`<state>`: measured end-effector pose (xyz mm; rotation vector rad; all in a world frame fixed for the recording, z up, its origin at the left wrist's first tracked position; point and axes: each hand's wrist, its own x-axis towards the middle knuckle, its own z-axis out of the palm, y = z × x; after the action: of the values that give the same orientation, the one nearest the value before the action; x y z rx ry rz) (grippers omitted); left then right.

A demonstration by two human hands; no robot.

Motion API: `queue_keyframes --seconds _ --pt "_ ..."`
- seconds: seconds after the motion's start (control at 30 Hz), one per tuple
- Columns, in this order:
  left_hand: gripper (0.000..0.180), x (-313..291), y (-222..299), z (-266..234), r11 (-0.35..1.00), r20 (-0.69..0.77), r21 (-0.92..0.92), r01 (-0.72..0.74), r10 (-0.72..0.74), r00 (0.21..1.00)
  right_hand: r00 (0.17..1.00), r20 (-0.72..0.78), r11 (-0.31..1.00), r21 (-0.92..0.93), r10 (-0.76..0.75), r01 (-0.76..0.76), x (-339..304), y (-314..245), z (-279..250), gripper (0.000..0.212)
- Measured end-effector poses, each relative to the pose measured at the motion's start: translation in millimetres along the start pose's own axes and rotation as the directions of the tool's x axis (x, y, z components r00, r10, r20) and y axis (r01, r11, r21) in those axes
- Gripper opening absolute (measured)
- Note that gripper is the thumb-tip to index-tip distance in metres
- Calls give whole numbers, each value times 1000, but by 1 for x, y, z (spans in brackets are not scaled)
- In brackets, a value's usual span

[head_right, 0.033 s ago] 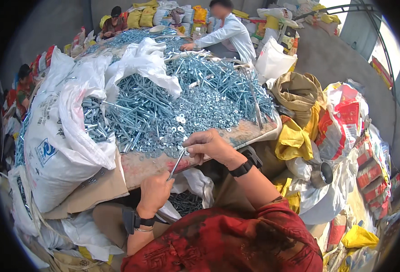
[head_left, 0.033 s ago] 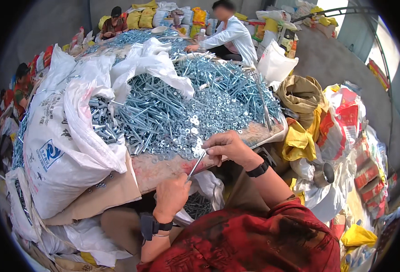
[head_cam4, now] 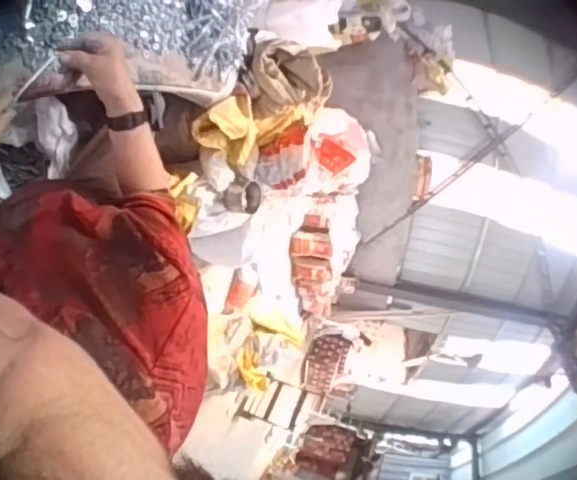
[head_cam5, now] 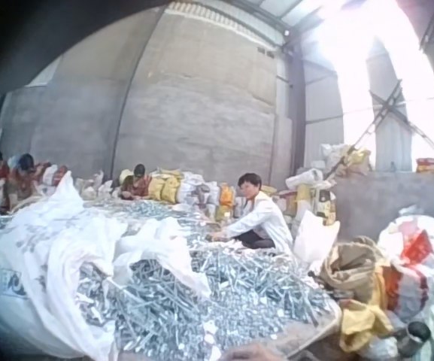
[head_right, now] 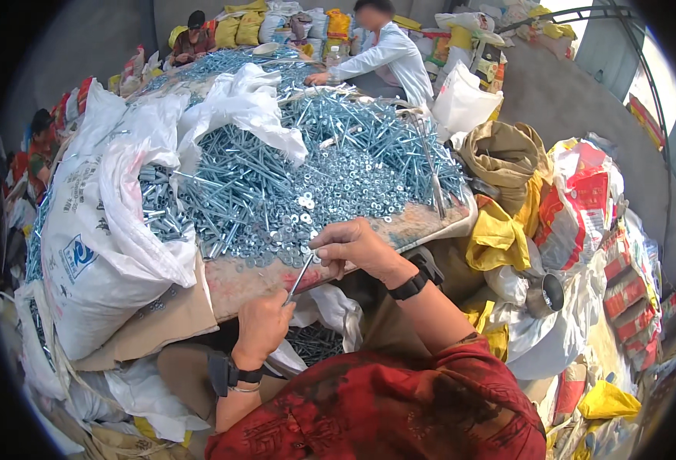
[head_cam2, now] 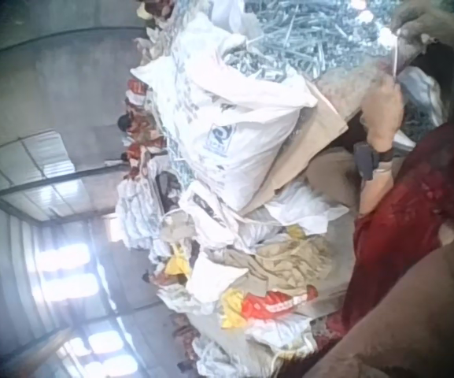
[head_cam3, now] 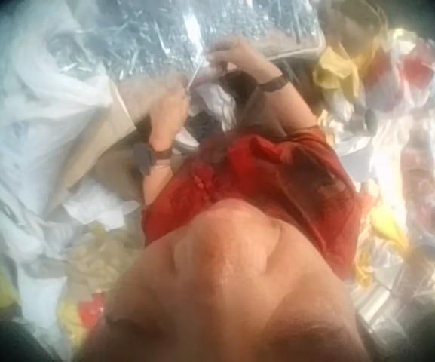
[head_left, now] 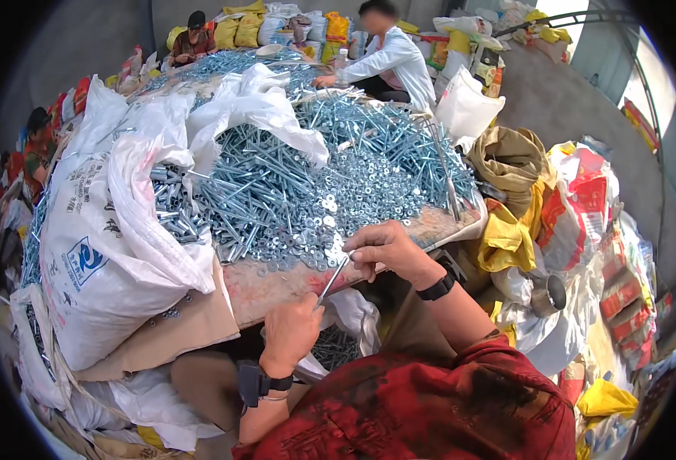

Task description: The recorder is assembling bolts by sliding washers onto them and dropping them into a plastic bag.

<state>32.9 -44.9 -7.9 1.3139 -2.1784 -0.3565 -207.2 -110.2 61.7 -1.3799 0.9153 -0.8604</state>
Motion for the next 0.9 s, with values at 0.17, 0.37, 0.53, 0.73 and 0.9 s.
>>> queue_keyframes --seconds 0.17,0.37,0.53,0.73,0.9 --pt "18 2 1 6 999 13 21 28 -28 1000 999 37 996 83 -29 26 1 10 0 8" --pt "17 2 0 9 997 -7 70 -31 32 999 993 120 994 111 6 -19 0 19 -6 14" --pt "17 5 2 4 998 -60 34 -59 61 996 994 107 972 235 -8 -17 -2 17 6 21" --pt "19 3 -5 3 985 -88 -170 -23 9 996 992 124 947 322 -39 -3 6 16 26 29" --pt "16 -1 -18 11 818 86 -548 177 -156 984 809 -389 750 -655 -440 93 41 36 -30 18"
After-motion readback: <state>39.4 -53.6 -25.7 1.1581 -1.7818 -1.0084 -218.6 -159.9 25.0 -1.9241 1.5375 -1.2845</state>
